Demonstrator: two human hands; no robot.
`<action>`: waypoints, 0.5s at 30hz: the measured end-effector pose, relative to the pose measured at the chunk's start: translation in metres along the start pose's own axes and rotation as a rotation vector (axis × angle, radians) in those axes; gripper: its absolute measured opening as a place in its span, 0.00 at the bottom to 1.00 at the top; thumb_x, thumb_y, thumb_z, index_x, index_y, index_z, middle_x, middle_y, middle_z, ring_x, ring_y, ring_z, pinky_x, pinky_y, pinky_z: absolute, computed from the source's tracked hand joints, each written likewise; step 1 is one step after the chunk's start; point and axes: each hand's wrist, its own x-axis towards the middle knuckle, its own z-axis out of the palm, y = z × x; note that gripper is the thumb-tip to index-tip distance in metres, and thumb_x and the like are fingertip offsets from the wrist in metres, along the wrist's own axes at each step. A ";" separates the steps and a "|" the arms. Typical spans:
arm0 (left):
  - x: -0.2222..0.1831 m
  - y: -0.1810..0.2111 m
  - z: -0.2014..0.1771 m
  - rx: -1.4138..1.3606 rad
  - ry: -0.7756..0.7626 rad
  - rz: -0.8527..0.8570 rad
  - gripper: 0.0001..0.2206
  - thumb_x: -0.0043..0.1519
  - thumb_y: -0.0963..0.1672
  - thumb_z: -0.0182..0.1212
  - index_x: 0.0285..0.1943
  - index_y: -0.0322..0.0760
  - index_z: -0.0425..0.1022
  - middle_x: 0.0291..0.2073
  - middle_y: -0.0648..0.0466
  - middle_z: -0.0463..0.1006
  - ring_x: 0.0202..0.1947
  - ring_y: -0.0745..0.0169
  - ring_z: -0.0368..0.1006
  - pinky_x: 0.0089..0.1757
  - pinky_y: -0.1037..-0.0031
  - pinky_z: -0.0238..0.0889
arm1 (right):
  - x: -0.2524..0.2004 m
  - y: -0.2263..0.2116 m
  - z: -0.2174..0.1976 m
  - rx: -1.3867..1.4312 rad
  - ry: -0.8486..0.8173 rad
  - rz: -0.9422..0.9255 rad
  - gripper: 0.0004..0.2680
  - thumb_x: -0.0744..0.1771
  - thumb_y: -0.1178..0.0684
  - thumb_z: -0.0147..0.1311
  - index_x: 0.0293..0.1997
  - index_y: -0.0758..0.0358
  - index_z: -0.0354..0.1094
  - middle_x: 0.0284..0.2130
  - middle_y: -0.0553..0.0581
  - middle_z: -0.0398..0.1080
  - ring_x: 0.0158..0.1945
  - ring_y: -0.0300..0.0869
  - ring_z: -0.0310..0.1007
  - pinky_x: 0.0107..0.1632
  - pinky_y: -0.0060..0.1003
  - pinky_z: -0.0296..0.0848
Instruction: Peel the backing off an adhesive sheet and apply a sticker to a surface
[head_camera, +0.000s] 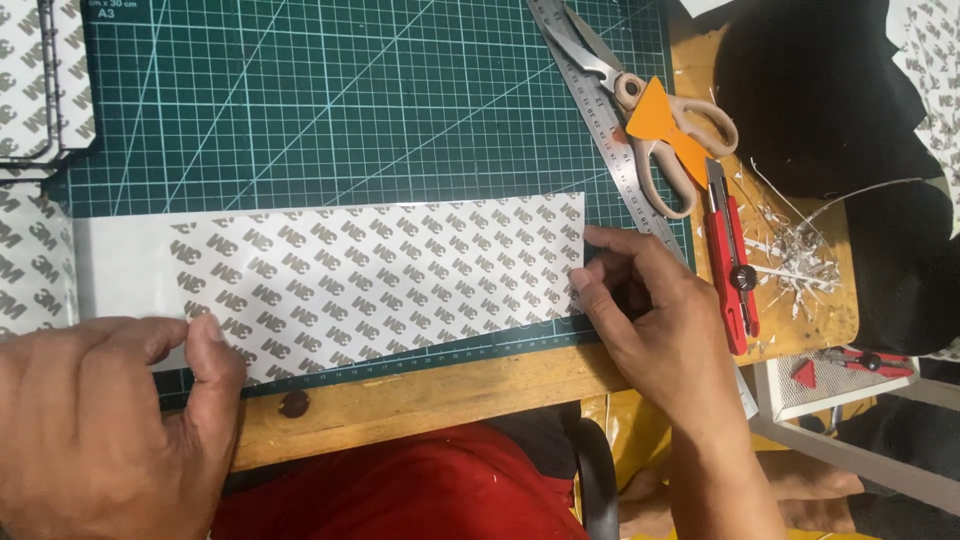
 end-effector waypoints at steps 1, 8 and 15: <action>-0.001 0.000 0.001 -0.011 0.003 -0.013 0.11 0.83 0.42 0.73 0.48 0.32 0.79 0.42 0.46 0.81 0.44 0.44 0.76 0.48 0.58 0.69 | 0.000 0.000 0.000 -0.016 -0.003 0.007 0.12 0.68 0.54 0.58 0.58 0.61 0.70 0.30 0.45 0.74 0.26 0.32 0.66 0.34 0.27 0.69; 0.000 0.000 0.001 -0.034 0.002 -0.008 0.10 0.82 0.42 0.73 0.47 0.32 0.80 0.40 0.47 0.80 0.42 0.43 0.76 0.46 0.58 0.68 | -0.002 0.000 0.000 -0.038 0.001 -0.008 0.13 0.68 0.54 0.59 0.58 0.62 0.70 0.31 0.46 0.74 0.28 0.33 0.67 0.35 0.28 0.69; 0.002 0.000 0.002 -0.058 0.023 -0.008 0.10 0.81 0.41 0.74 0.47 0.29 0.79 0.41 0.44 0.80 0.43 0.40 0.76 0.46 0.56 0.67 | -0.002 -0.001 0.002 -0.032 0.017 -0.006 0.13 0.68 0.54 0.58 0.59 0.62 0.70 0.32 0.47 0.74 0.29 0.33 0.68 0.35 0.28 0.70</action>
